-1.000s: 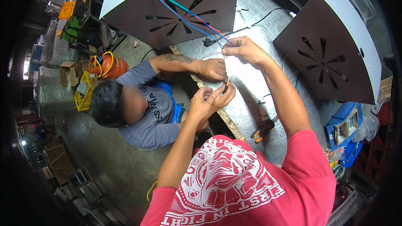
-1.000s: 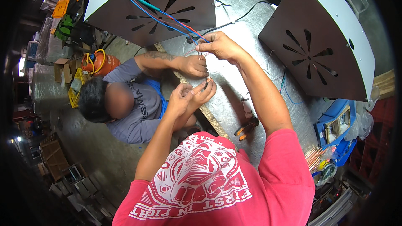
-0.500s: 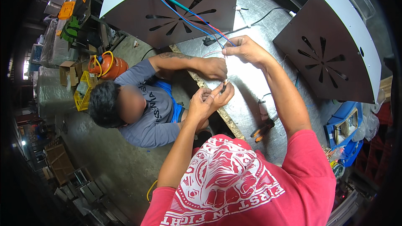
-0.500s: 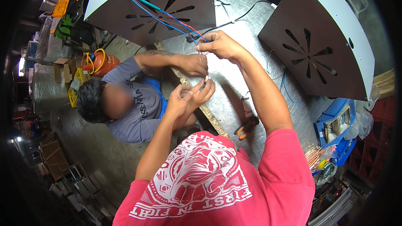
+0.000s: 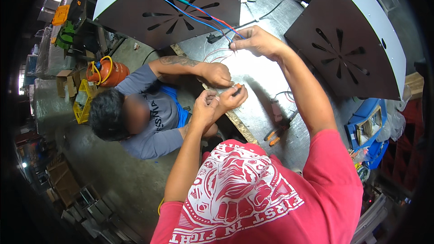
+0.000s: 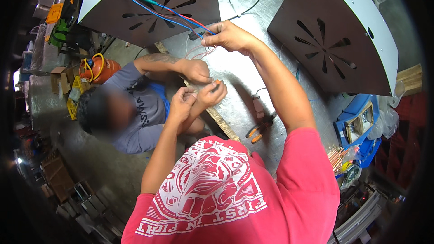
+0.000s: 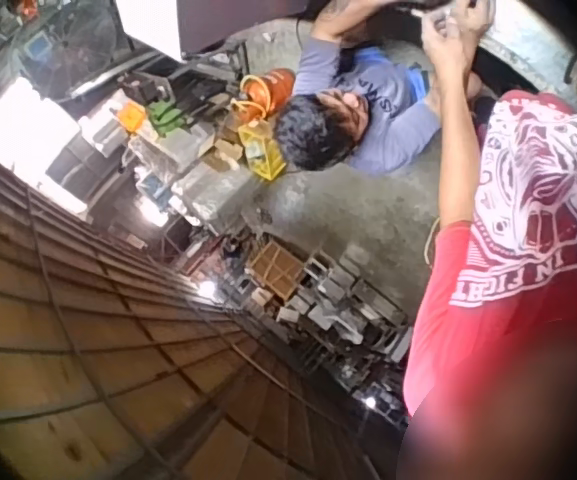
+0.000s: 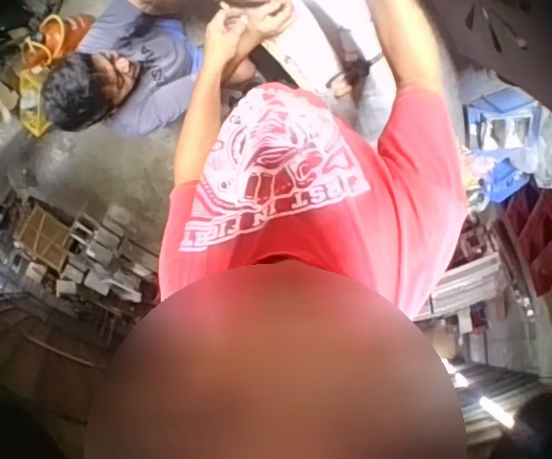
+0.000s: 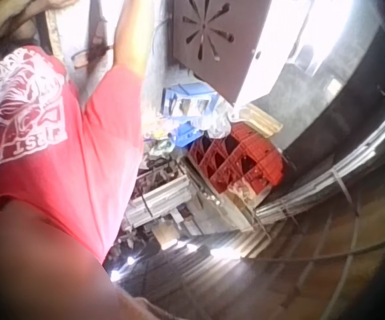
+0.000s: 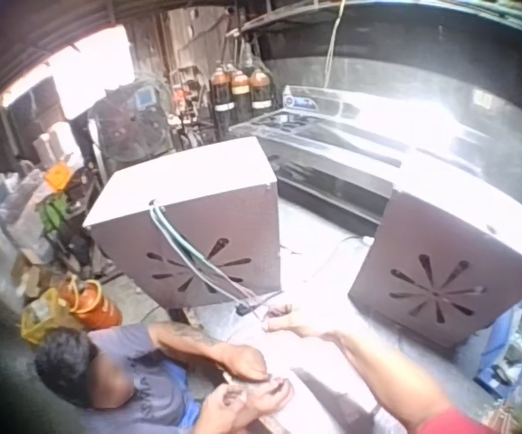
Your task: The person connects multiple colored wires to orange connectors and routes them into a metal enclosure. They strip wire ends, twist strands, and insert them into connectors while another person assists by holding wires and handing components.
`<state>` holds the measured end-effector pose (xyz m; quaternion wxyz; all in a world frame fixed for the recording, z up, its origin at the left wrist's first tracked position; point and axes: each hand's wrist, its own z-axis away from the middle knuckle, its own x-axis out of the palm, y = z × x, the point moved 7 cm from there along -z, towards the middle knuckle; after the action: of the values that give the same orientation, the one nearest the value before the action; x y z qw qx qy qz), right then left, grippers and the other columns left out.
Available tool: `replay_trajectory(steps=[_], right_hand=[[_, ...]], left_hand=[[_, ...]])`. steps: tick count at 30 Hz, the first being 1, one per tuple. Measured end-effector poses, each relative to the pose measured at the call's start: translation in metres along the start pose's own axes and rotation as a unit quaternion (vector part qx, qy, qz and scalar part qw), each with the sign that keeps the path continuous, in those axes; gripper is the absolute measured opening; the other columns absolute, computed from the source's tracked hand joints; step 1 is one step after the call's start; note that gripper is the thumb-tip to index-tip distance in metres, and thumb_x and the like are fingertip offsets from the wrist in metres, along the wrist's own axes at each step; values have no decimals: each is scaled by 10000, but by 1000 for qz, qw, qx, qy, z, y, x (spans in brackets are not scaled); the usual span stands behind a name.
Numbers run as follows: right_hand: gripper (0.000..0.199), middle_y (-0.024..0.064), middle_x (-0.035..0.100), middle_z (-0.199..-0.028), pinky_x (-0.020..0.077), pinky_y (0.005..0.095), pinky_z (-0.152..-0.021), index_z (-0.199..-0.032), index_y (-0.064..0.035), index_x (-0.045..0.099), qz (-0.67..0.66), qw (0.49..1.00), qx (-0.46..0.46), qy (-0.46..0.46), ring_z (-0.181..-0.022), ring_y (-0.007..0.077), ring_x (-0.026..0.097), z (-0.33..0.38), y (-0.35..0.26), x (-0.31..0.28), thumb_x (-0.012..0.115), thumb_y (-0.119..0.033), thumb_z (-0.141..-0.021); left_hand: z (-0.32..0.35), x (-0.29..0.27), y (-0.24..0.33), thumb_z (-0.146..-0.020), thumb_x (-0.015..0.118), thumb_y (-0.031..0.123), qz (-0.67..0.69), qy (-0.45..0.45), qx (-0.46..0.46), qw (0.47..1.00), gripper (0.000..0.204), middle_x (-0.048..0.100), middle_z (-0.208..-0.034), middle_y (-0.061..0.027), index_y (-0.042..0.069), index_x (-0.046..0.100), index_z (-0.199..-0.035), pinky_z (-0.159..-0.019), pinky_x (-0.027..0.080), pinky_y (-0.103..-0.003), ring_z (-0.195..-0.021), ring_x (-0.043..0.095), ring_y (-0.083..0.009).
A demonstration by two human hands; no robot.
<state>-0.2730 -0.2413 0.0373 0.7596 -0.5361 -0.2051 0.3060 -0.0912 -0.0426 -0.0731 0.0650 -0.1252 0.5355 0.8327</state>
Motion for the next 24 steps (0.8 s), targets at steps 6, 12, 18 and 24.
replay_trajectory(steps=[6,12,18,24], right_hand=[[246,-74,490,-572,204,236,-420,-960,-55,744,69,998,-3,15,-461,30,310,13,-22,-17,793,-279,-869],[265,-63,522,-607,202,240,-422,-990,-42,758,101,994,-28,16,-470,32,300,23,-41,-26,792,-274,-866],[313,-65,488,-602,215,241,-423,-1012,-25,758,142,988,-51,31,-477,35,306,28,-55,-42,809,-288,-851],[316,-75,453,-599,209,242,-435,-1022,-33,757,152,987,-34,28,-486,37,302,33,-58,-39,816,-287,-844]], left_hand=[[3,2,16,-926,675,131,-35,13,21,999,274,696,-950,-108,-54,638,-1125,-799,527,-305,-859,634,-153],[14,11,40,-929,664,129,-62,20,58,996,244,691,-923,-96,-37,645,-1107,-777,522,-296,-825,630,-146],[27,51,60,-933,673,107,1,-47,115,992,177,681,-921,-134,-38,630,-1025,-697,541,-299,-753,660,-169],[42,71,52,-943,666,96,-25,-102,88,991,176,660,-892,-41,-33,641,-1060,-736,508,-261,-815,612,-102]])
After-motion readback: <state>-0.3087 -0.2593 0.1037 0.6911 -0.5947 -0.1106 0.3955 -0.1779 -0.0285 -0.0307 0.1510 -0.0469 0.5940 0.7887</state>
